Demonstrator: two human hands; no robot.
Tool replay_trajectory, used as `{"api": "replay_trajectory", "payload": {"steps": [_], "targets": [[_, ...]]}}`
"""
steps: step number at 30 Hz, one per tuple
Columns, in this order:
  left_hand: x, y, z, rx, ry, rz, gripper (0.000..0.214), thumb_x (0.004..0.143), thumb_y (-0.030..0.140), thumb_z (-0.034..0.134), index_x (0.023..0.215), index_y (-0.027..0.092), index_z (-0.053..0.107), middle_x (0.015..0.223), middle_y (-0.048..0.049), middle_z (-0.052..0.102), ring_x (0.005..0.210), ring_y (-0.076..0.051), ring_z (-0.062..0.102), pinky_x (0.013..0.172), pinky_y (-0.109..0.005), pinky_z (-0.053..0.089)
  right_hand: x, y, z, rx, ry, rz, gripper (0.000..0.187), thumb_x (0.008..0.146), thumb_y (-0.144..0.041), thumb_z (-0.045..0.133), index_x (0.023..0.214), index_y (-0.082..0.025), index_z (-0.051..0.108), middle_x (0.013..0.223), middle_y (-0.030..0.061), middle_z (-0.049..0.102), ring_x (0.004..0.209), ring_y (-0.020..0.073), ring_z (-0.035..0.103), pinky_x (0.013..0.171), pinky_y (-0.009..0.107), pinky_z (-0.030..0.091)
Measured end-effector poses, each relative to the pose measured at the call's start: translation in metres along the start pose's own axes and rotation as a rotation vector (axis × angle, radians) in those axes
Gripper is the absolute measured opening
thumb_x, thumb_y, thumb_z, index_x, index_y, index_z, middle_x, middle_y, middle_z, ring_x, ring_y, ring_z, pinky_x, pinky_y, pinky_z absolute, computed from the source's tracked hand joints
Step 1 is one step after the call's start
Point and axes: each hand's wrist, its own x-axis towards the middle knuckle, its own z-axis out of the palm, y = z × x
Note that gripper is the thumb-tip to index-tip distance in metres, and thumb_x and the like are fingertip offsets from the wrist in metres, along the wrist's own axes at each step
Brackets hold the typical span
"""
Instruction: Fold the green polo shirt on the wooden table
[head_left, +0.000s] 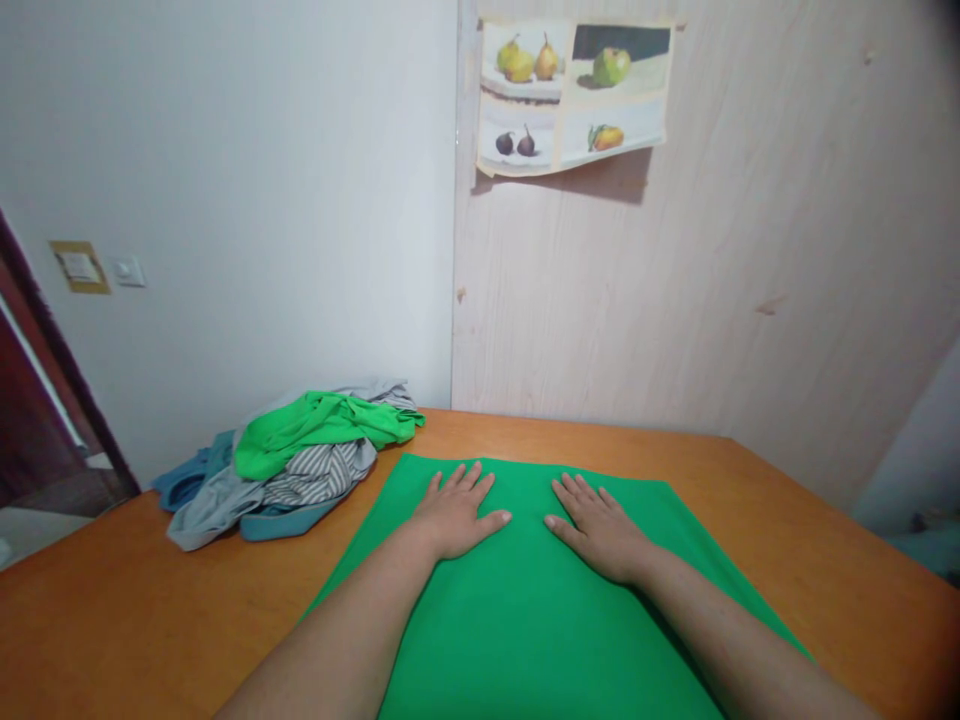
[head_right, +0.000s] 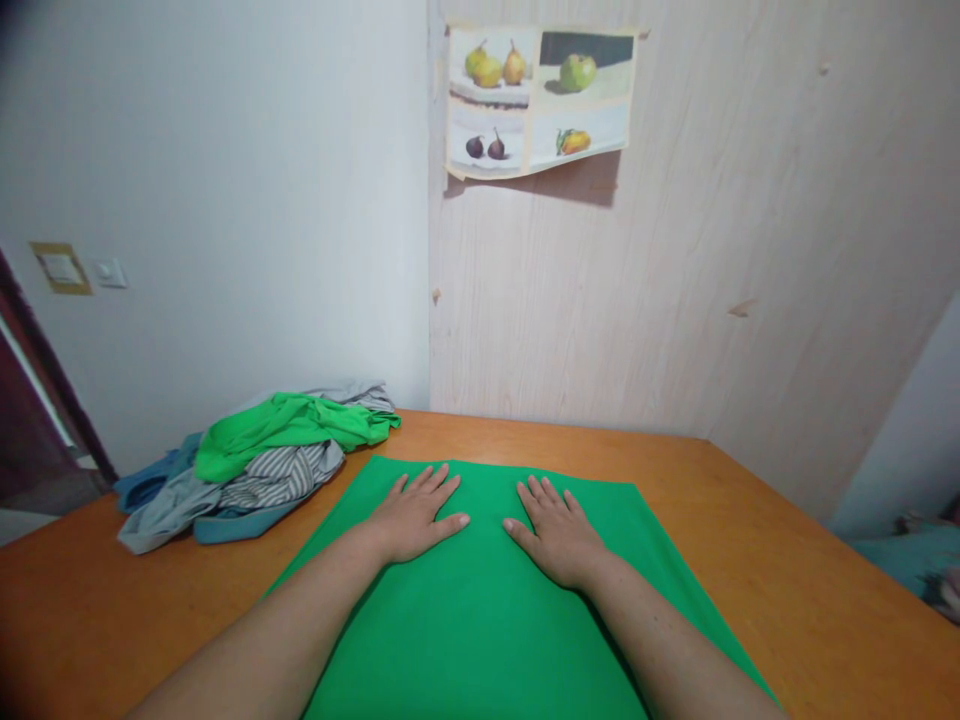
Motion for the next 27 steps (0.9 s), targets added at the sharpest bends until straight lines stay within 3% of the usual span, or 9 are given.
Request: {"api": "replay_trajectory", "payload": {"steps": [9, 15, 20, 27], "targets": [[0.000, 0.002, -0.001, -0.006, 0.000, -0.008, 0.095, 0.079, 0.087, 0.023, 0.154, 0.030, 0.025, 0.162, -0.0034, 0.009, 0.149, -0.031, 0.005, 0.116, -0.061, 0.006, -0.002, -0.004, -0.005, -0.012, -0.017, 0.008, 0.091, 0.088, -0.078, 0.011, 0.156, -0.019, 0.017, 0.162, 0.0072, 0.009, 0.149, 0.0251, 0.004, 0.119, 0.048, 0.005], [0.002, 0.002, 0.002, 0.006, 0.009, -0.001, 0.095, 0.079, 0.086, 0.024, 0.154, 0.029, 0.025, 0.163, -0.0040, 0.009, 0.149, -0.033, 0.006, 0.115, -0.062, 0.006, -0.007, -0.032, -0.013, -0.009, -0.008, 0.004, 0.089, 0.090, -0.075, 0.012, 0.156, -0.016, 0.015, 0.162, 0.0076, 0.008, 0.149, 0.0252, 0.003, 0.119, 0.051, 0.006], [0.001, 0.001, 0.003, 0.002, 0.022, 0.007, 0.093, 0.080, 0.086, 0.023, 0.154, 0.029, 0.025, 0.163, -0.0044, 0.010, 0.149, -0.032, 0.006, 0.115, -0.061, 0.007, -0.014, -0.053, -0.001, 0.031, -0.017, -0.036, 0.090, 0.088, -0.077, 0.010, 0.156, -0.018, 0.019, 0.162, 0.0066, 0.011, 0.149, 0.0247, 0.003, 0.119, 0.051, 0.008], [-0.004, 0.001, 0.003, 0.003, 0.067, 0.044, 0.090, 0.083, 0.084, 0.021, 0.154, 0.027, 0.026, 0.163, -0.0060, 0.012, 0.149, -0.033, 0.006, 0.115, -0.062, 0.007, -0.013, -0.049, 0.010, 0.023, 0.016, -0.022, 0.087, 0.089, -0.076, 0.011, 0.155, -0.021, 0.021, 0.161, 0.0060, 0.016, 0.149, 0.0258, 0.008, 0.119, 0.052, 0.006]]}}
